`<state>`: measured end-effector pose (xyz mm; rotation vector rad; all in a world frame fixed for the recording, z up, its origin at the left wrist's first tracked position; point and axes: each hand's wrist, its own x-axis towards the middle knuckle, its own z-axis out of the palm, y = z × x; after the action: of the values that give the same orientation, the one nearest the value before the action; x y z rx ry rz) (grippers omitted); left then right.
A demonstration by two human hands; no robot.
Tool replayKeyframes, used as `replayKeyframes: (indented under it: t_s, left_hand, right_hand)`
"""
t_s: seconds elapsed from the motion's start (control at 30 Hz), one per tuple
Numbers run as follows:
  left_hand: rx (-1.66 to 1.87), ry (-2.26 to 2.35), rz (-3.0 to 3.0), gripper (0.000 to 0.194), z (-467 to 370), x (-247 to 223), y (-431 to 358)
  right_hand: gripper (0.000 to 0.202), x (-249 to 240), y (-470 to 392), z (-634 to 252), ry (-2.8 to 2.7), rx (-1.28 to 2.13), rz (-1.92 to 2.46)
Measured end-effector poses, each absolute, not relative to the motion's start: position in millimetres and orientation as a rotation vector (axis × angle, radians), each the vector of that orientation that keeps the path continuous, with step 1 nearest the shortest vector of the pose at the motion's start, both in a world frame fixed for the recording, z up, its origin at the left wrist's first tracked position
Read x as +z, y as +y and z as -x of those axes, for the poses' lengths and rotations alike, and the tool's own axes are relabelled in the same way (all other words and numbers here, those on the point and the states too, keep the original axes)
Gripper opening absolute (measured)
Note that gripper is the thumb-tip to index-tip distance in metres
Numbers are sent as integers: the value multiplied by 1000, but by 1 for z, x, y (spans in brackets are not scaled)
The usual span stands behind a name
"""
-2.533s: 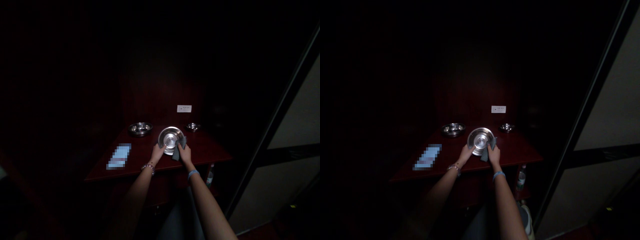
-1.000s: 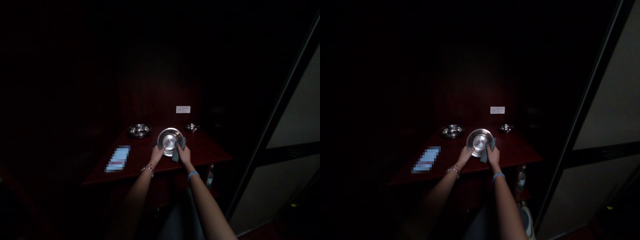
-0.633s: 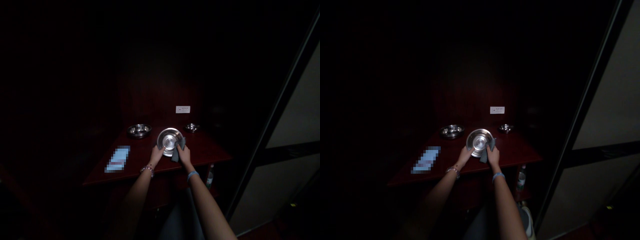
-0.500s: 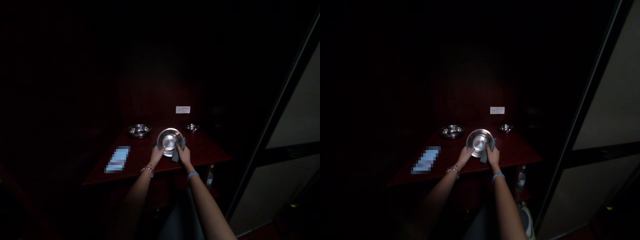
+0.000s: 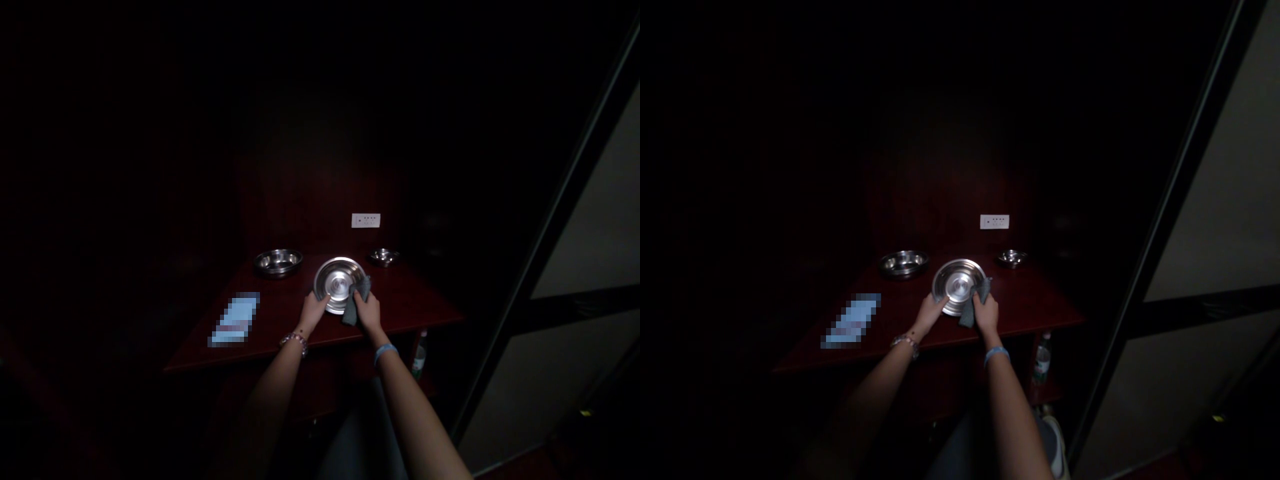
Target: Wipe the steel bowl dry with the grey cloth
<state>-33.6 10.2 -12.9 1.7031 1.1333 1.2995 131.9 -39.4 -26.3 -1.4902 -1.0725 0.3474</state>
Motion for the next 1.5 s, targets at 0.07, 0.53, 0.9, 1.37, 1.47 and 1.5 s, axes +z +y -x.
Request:
replayKeyframes:
  t_s: [0.07, 0.53, 0.9, 1.37, 1.47, 1.5]
  left_hand:
    - [1301, 1135, -1707, 35, 34, -12, 10]
    - [1318, 1084, -1662, 37, 33, -15, 14]
    - [1309, 1098, -1658, 37, 34, -16, 15]
    - [1311, 970, -1659, 54, 33, -19, 16]
    - [1298, 1004, -1655, 52, 33, -19, 15]
    - [1297, 1016, -1655, 52, 33, -18, 15]
  right_hand:
    - [36, -26, -40, -132, -1079, 344, 1488]
    - [33, -24, -42, -131, -1057, 358, 1475]
    - [32, -21, -45, -130, -1067, 356, 1477]
    - [37, -29, -37, -134, -1067, 368, 1444]
    - [37, -31, -35, -134, -1059, 374, 1435]
    - [36, -31, -35, -134, -1057, 374, 1434]
